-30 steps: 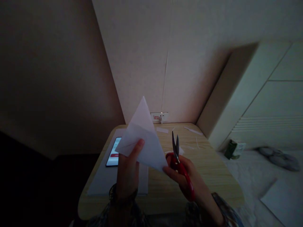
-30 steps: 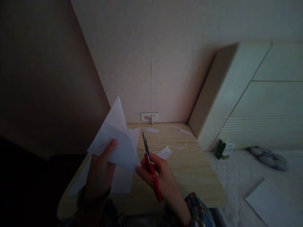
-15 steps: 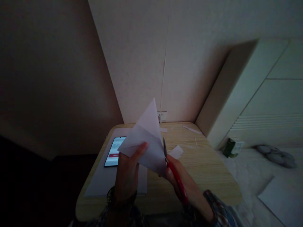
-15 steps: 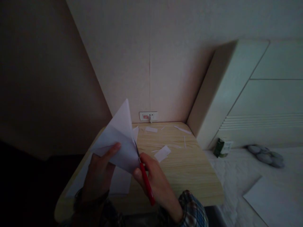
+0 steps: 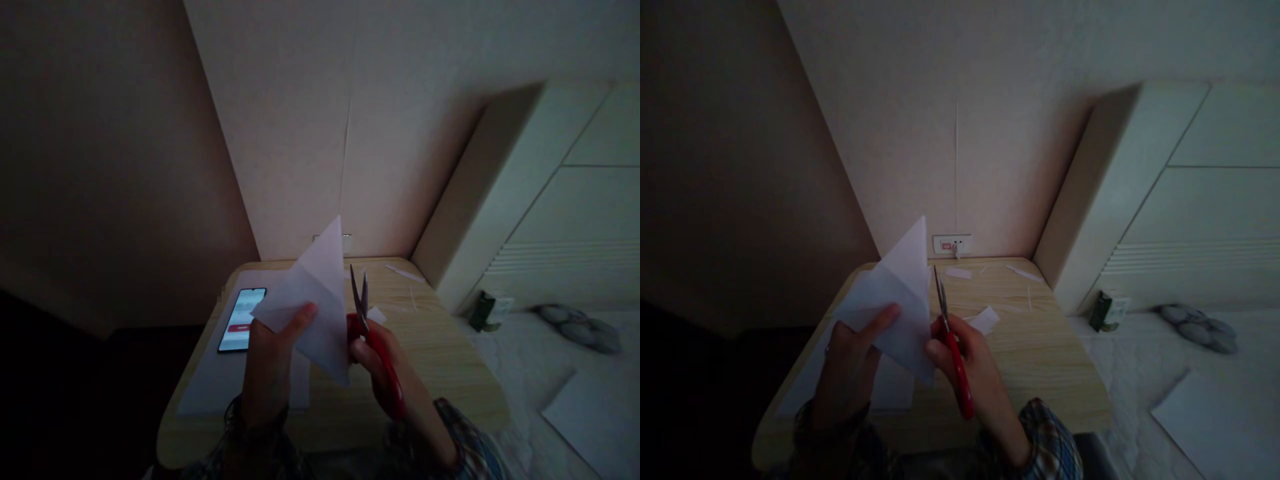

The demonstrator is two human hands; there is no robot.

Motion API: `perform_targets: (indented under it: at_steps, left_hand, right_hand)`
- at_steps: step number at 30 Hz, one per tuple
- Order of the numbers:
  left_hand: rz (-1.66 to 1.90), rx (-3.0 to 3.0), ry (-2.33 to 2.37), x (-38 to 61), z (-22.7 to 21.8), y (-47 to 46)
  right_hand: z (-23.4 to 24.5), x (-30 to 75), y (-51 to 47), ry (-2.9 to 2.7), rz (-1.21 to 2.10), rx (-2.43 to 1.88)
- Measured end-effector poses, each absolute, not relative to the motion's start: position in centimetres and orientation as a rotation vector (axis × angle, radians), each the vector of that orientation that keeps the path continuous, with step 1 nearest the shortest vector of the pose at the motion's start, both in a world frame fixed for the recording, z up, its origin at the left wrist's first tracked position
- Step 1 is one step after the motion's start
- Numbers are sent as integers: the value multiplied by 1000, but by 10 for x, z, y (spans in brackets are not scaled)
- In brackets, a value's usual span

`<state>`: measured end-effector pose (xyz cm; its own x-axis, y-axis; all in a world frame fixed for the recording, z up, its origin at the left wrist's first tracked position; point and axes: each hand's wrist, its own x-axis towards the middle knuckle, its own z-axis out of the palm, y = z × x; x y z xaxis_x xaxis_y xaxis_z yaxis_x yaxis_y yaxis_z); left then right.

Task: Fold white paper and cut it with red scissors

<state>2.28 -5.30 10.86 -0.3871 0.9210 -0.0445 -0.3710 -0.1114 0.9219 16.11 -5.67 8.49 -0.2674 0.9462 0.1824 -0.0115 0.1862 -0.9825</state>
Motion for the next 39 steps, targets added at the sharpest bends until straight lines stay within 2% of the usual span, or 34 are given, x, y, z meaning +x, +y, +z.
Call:
perform_targets:
  at_steps: [7, 24, 39]
  left_hand:
    - [1627, 720, 1114, 24, 100, -49]
    - [1558, 695, 1139, 30, 94, -51]
    - [1561, 674, 1007, 33, 96, -53]
  right_hand:
    - [103, 156, -44, -1227, 1233, -1020]
    - [104, 152, -48, -1226, 1028, -1079]
    - [104, 154, -49, -1208, 1052, -1068]
